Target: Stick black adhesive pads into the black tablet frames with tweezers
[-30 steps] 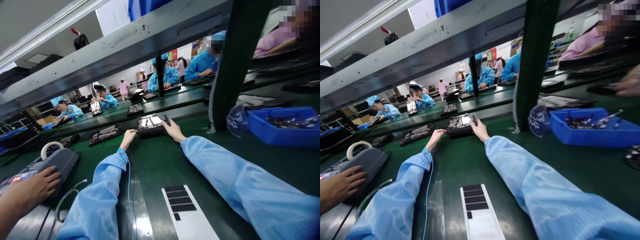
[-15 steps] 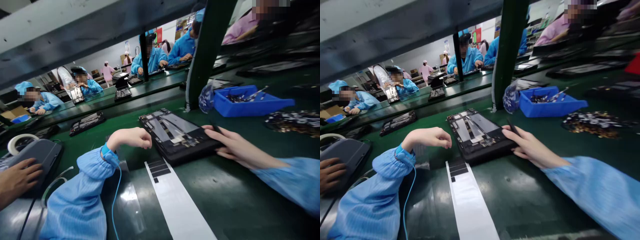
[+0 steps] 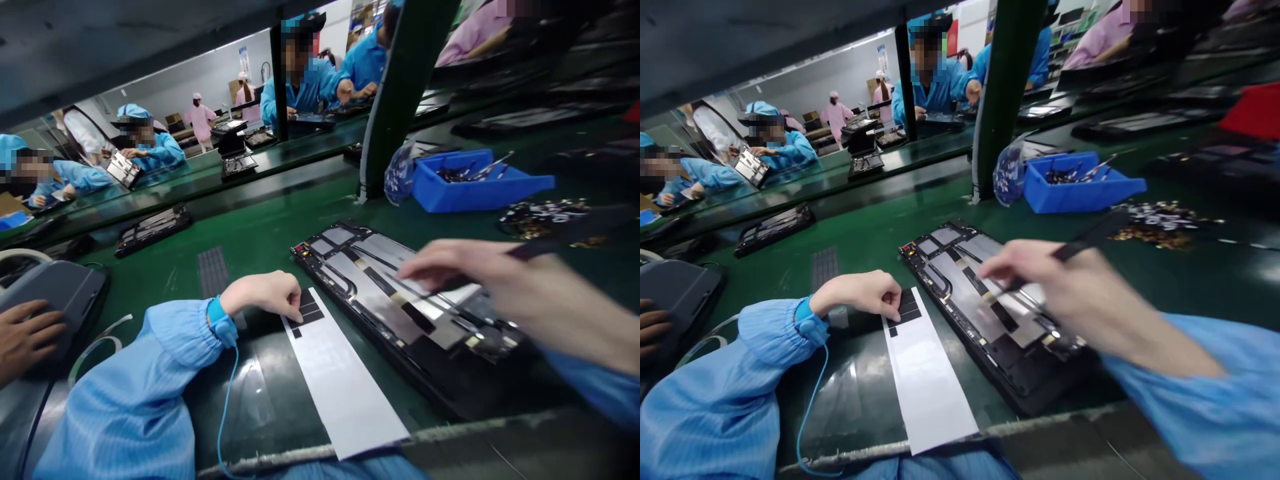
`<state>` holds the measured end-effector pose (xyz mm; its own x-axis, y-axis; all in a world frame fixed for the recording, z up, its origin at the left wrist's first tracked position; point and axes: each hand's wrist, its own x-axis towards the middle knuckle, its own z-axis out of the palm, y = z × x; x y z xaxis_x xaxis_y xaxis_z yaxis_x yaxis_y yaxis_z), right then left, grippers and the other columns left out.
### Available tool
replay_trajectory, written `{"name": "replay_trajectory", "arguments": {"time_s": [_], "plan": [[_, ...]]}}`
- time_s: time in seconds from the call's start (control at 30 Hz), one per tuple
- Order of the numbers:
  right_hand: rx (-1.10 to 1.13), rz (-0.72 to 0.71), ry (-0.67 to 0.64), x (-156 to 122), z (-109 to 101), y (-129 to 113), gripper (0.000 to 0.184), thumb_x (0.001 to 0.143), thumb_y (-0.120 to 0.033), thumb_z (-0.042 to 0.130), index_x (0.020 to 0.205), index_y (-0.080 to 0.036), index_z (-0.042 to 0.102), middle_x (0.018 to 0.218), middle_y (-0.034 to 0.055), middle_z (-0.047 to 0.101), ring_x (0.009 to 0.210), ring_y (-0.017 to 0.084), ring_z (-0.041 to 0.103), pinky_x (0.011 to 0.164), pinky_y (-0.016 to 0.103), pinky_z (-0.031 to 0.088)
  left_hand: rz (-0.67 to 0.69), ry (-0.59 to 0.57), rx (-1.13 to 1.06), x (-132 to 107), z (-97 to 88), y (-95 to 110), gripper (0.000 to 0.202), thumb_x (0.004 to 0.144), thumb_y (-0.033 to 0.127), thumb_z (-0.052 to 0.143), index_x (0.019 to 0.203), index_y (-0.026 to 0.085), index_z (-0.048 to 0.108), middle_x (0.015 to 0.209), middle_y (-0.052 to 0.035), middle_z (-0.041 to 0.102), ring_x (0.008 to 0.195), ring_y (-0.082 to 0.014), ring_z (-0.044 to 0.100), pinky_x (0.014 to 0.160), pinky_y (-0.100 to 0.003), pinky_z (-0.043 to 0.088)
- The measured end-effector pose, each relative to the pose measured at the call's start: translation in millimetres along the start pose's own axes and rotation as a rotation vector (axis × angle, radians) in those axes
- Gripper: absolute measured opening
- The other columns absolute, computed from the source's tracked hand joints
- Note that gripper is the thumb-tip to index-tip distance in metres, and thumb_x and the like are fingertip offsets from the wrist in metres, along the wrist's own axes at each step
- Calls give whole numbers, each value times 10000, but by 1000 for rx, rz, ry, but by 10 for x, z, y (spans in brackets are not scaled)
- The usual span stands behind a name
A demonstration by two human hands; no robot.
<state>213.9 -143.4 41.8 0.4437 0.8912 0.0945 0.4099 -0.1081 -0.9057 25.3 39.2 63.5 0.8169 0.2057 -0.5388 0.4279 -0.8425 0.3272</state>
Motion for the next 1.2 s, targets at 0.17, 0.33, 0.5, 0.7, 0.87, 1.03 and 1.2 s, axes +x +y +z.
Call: {"name": "replay_trajectory", "arguments": {"time_s": [0.17,0.33,0.5,0.7,0.87,1.03,1.2], "plan": [[-73,-314,-536,100,685,-438,202,815,-375,521,734,-196,568,702,21,599,646,152,557,599,263,456,48,-46,-19,-3,-9,3,122,672,212,711,726,130,638,585,47,544,526,-81,469,470,-185,310],[-7,-412,-605,143,836,-335,91,824,-248,533,814,-163,563,817,37,629,700,126,600,636,223,464,30,-60,0,3,-21,17,126,657,225,707,730,138,653,569,55,525,517,-85,449,484,-201,315],[-52,-458,-553,109,818,-301,60,825,-205,540,792,-165,570,784,27,635,713,125,602,638,218,459,30,-91,5,16,-33,29,171,659,232,711,783,126,656,625,41,553,553,-88,470,486,-193,330],[-56,-477,-502,115,901,-300,69,814,-195,557,753,-169,576,752,16,633,682,120,600,617,215,452,7,-81,37,6,-15,76,135,657,176,682,785,136,669,594,45,532,550,-96,479,478,-201,327],[-47,-470,-500,94,892,-381,151,815,-214,543,671,-172,560,686,17,619,618,126,591,560,225,446,-35,-58,12,2,-14,62,126,655,200,699,755,136,655,593,45,527,548,-99,474,466,-205,314],[-53,-367,-161,171,581,-345,224,819,-333,543,649,-191,512,578,15,590,528,149,599,484,242,458,19,-5,-31,-51,18,-12,174,656,246,730,721,138,610,571,55,509,515,-82,455,453,-190,311],[34,-258,47,243,455,-76,295,807,-393,552,615,-212,420,502,-19,521,420,143,577,388,236,447,214,427,-325,4,339,66,93,778,196,561,709,142,530,569,52,484,508,-69,435,481,-181,330]]}}
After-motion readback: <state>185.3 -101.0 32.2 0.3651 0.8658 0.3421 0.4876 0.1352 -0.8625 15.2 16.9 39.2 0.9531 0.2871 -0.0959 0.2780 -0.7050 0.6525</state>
